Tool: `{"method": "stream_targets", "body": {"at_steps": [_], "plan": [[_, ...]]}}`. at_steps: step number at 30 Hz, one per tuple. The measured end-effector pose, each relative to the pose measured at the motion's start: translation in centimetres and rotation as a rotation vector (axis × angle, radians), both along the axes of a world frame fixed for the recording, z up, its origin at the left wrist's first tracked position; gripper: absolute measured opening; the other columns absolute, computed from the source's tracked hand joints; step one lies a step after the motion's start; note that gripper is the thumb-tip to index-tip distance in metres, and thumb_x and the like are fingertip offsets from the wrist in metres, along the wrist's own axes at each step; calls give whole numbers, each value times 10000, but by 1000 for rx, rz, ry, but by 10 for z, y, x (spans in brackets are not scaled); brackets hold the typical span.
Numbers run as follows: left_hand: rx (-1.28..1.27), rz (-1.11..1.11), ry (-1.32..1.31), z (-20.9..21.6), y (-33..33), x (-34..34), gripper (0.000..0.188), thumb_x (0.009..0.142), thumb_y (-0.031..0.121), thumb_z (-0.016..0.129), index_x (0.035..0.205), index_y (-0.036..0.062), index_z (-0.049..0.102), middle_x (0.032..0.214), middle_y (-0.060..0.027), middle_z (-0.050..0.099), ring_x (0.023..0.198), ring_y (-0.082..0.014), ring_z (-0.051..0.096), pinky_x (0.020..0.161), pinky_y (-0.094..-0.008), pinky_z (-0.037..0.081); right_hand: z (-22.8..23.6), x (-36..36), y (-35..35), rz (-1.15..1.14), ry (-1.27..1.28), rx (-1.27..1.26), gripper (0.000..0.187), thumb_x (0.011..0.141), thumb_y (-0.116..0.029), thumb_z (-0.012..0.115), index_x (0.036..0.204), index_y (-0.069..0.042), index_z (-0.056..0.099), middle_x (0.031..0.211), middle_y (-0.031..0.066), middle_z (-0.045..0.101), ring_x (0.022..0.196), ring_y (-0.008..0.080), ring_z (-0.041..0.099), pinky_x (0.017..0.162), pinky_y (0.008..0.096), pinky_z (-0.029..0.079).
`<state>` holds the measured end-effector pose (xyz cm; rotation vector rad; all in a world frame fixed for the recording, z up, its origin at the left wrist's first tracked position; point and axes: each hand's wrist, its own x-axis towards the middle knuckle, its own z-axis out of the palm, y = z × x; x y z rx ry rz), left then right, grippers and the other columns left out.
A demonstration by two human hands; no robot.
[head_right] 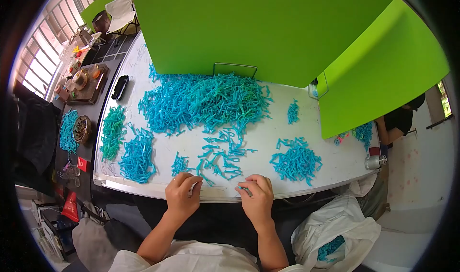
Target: Sorting small blue plastic pieces from shredded material on a workstation.
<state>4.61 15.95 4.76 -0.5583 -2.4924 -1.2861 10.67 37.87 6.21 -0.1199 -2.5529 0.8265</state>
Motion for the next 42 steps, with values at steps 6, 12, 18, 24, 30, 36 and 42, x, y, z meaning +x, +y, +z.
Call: {"method": "stream_targets", "body": {"at_steps": [6, 12, 18, 24, 30, 36, 42], "plan": [[114, -120, -218, 9, 3, 21, 199, 816, -30, 823, 983, 52, 752, 917, -91, 695, 706, -220, 680, 606, -332, 527, 2, 14, -10, -114, -278, -652, 126, 831, 22, 859, 916, -12, 771, 932, 51, 696, 830, 108, 654, 734, 250, 518], [357, -302, -506, 5, 6, 43, 247, 859, 48, 868, 1066, 11, 740, 971, -99, 765, 813, -177, 758, 728, -295, 608, -2, 20, -35, 178, -361, -1166, 101, 900, 28, 817, 990, 15, 772, 933, 40, 733, 813, 93, 688, 725, 230, 554], [466, -212, -698, 5, -6, 45, 188, 884, 10, 844, 1029, -18, 729, 945, -80, 774, 831, -124, 740, 745, -287, 602, 4, 12, -40, 206, -460, -1167, 128, 892, -12, 837, 1000, 4, 771, 960, 42, 748, 824, 90, 700, 713, 247, 564], [435, -60, -597, -11, -23, 30, 161, 876, -11, 836, 992, 7, 725, 822, -17, 694, 712, -71, 650, 655, -227, 509, 2, -22, -17, -58, -235, -334, 215, 792, -36, 867, 974, -45, 752, 898, 95, 710, 780, 244, 704, 695, 319, 563], [391, -67, -498, -10, -24, 20, 143, 878, -25, 820, 987, 21, 740, 784, -1, 655, 645, -53, 566, 590, -221, 431, -14, -48, -8, -26, -62, 8, 182, 770, -16, 857, 922, -55, 766, 916, 58, 717, 831, 250, 662, 647, 351, 557], [347, -54, -458, -8, -21, 17, 154, 861, -13, 829, 983, 28, 746, 773, -19, 651, 628, -72, 568, 574, -239, 442, -26, -63, -7, -38, -80, 27, 157, 787, -29, 849, 917, -53, 765, 922, 73, 727, 787, 267, 671, 646, 361, 543], [336, -54, -433, -6, -22, 16, 154, 848, -4, 833, 972, 39, 753, 784, -41, 659, 613, -101, 583, 568, -252, 450, -13, -59, 5, -81, -113, -25, 151, 782, -22, 852, 904, -41, 765, 888, 77, 727, 735, 252, 690, 658, 347, 550]]}}
